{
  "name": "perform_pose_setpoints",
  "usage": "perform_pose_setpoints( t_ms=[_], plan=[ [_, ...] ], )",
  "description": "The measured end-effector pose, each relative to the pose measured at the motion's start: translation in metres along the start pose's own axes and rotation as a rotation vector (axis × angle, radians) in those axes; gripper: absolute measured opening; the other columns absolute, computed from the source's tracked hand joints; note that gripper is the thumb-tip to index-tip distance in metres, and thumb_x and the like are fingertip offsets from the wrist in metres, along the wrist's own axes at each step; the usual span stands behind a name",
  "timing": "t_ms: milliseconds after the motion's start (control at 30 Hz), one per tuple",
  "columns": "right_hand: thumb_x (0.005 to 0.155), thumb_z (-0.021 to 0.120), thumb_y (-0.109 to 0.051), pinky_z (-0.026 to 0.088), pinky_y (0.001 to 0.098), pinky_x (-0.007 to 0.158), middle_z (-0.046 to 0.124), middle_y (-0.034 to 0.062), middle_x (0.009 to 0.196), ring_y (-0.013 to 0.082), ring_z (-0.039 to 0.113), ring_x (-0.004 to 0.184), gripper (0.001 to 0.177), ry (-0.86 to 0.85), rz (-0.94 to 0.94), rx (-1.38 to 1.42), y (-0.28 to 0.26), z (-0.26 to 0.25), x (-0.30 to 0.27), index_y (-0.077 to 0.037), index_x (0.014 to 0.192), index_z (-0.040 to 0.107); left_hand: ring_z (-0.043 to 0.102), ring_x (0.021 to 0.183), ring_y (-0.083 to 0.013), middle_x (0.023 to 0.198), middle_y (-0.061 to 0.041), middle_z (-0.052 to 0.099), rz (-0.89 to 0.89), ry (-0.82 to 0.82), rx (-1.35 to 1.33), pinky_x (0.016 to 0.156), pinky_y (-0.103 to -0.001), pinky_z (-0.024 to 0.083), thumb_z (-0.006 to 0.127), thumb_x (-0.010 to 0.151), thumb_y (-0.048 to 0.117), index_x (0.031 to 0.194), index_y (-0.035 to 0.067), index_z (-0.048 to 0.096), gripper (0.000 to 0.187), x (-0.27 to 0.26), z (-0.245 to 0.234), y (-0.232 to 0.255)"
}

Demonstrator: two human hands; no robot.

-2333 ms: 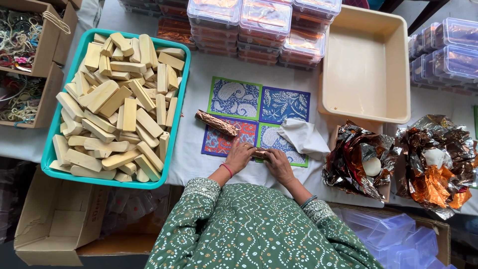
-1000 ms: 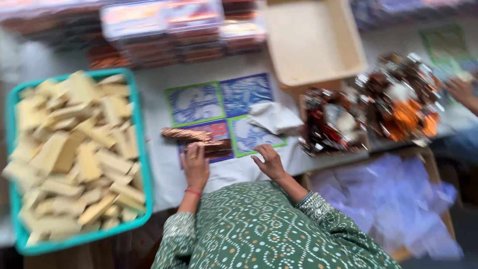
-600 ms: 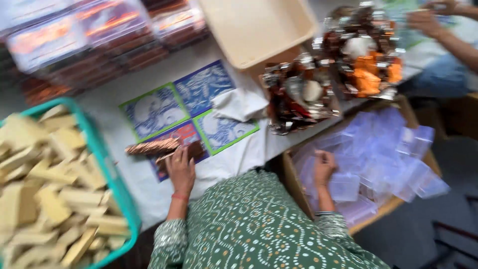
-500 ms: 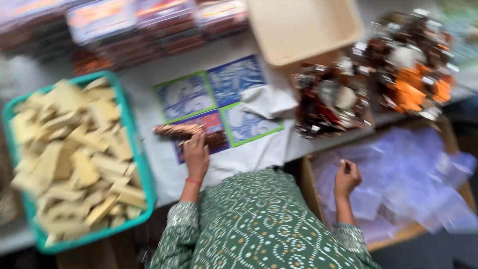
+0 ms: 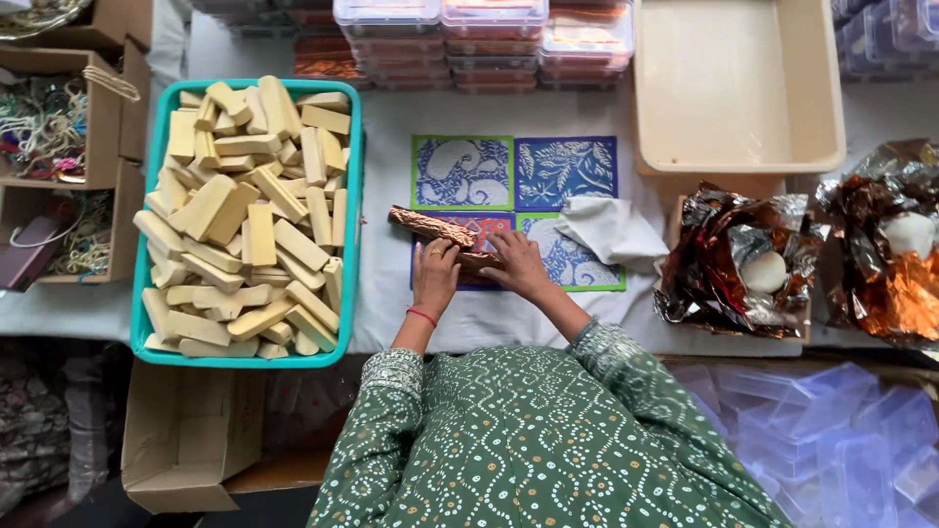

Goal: The person wipes a wooden block with a white cloth, then wraps it in copper foil. They place the wrapped block into a small plastic container, close the lid, and set it aside. The person repeats this process with another wooden block.

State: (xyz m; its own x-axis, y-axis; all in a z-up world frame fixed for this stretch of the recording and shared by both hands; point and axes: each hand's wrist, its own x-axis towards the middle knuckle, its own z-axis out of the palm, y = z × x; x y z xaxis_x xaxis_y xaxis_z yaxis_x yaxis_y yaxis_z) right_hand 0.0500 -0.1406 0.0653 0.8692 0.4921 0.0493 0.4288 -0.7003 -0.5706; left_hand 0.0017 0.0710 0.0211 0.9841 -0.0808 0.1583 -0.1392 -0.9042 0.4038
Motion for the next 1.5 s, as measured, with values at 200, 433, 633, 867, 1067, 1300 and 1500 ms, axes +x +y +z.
perform_pose_setpoints(
  t_ms=[200, 433, 633, 867, 1067, 1300, 1500],
  plan=[
    [0.075, 0.083, -0.040, 0.042, 0.0478, 0.091, 0.061, 0.0058, 0.123, 0.0282, 0.053, 0.120, 0.056, -0.050, 0.028, -0.074, -0.004, 0.020, -0.002, -0.014, 0.122, 0.066, 0.052, 0.134, -0.0225, 0.128, -0.002, 0.063, -0.049, -0.060, -0.010, 0.123, -0.056, 0.026, 0.077, 0.087, 0.016, 0.106, 0.014, 0.068, 0.021, 0.005, -0.001, -0.003],
    [0.088, 0.077, -0.032, 0.052, 0.0466, 0.084, 0.069, 0.0115, 0.101, 0.0342, 0.066, 0.096, 0.028, 0.020, 0.204, 0.134, 0.048, 0.063, 0.006, -0.007, 0.099, 0.071, 0.052, 0.129, -0.0278, 0.127, -0.010, 0.062, -0.035, 0.193, -0.069, 0.116, -0.055, 0.028, 0.076, 0.079, 0.014, 0.113, 0.009, 0.067, 0.036, 0.012, -0.032, 0.019],
    [0.088, 0.074, -0.032, 0.054, 0.0465, 0.079, 0.076, 0.0125, 0.100, 0.0350, 0.071, 0.093, 0.028, -0.001, 0.349, 0.180, 0.025, 0.043, 0.018, -0.009, 0.103, 0.072, 0.054, 0.129, -0.0228, 0.125, -0.003, 0.064, 0.051, 0.001, -0.117, 0.120, -0.043, 0.037, 0.069, 0.099, 0.016, 0.124, 0.015, 0.068, 0.025, -0.018, -0.009, 0.015],
    [0.084, 0.076, -0.026, 0.044, 0.0444, 0.088, 0.066, 0.0056, 0.115, 0.0270, 0.059, 0.113, 0.033, 0.256, -0.033, -0.168, 0.010, 0.027, 0.002, -0.015, 0.114, 0.069, 0.052, 0.129, -0.0255, 0.134, -0.007, 0.061, 0.204, 0.022, 0.123, 0.117, -0.050, 0.032, 0.067, 0.086, 0.011, 0.135, 0.007, 0.063, 0.050, -0.014, 0.003, 0.012],
    [0.085, 0.075, -0.026, 0.041, 0.0449, 0.092, 0.064, 0.0022, 0.118, 0.0214, 0.059, 0.114, 0.042, 0.182, -0.261, -0.317, 0.000, 0.027, -0.019, -0.014, 0.123, 0.064, 0.054, 0.129, -0.0236, 0.132, -0.006, 0.062, 0.191, -0.031, 0.149, 0.118, -0.050, 0.032, 0.066, 0.086, 0.007, 0.131, 0.008, 0.063, 0.045, -0.005, 0.009, 0.011],
    [0.084, 0.076, -0.030, 0.042, 0.0438, 0.091, 0.064, 0.0035, 0.115, 0.0238, 0.059, 0.109, 0.041, -0.072, -0.122, -0.311, 0.007, 0.033, -0.017, -0.016, 0.120, 0.065, 0.055, 0.128, -0.0193, 0.125, -0.001, 0.063, 0.116, -0.194, 0.197, 0.124, -0.055, 0.029, 0.069, 0.089, 0.006, 0.125, 0.015, 0.062, 0.038, -0.002, -0.005, 0.014],
    [0.097, 0.069, -0.035, 0.053, 0.0455, 0.084, 0.069, 0.0122, 0.109, 0.0337, 0.068, 0.098, 0.033, -0.226, 0.116, 0.256, 0.043, 0.054, -0.010, -0.011, 0.119, 0.066, 0.054, 0.122, -0.0246, 0.124, -0.006, 0.061, 0.145, -0.214, 0.043, 0.112, -0.060, 0.027, 0.080, 0.071, 0.022, 0.131, 0.011, 0.056, 0.065, -0.009, 0.005, -0.020]
  ],
)
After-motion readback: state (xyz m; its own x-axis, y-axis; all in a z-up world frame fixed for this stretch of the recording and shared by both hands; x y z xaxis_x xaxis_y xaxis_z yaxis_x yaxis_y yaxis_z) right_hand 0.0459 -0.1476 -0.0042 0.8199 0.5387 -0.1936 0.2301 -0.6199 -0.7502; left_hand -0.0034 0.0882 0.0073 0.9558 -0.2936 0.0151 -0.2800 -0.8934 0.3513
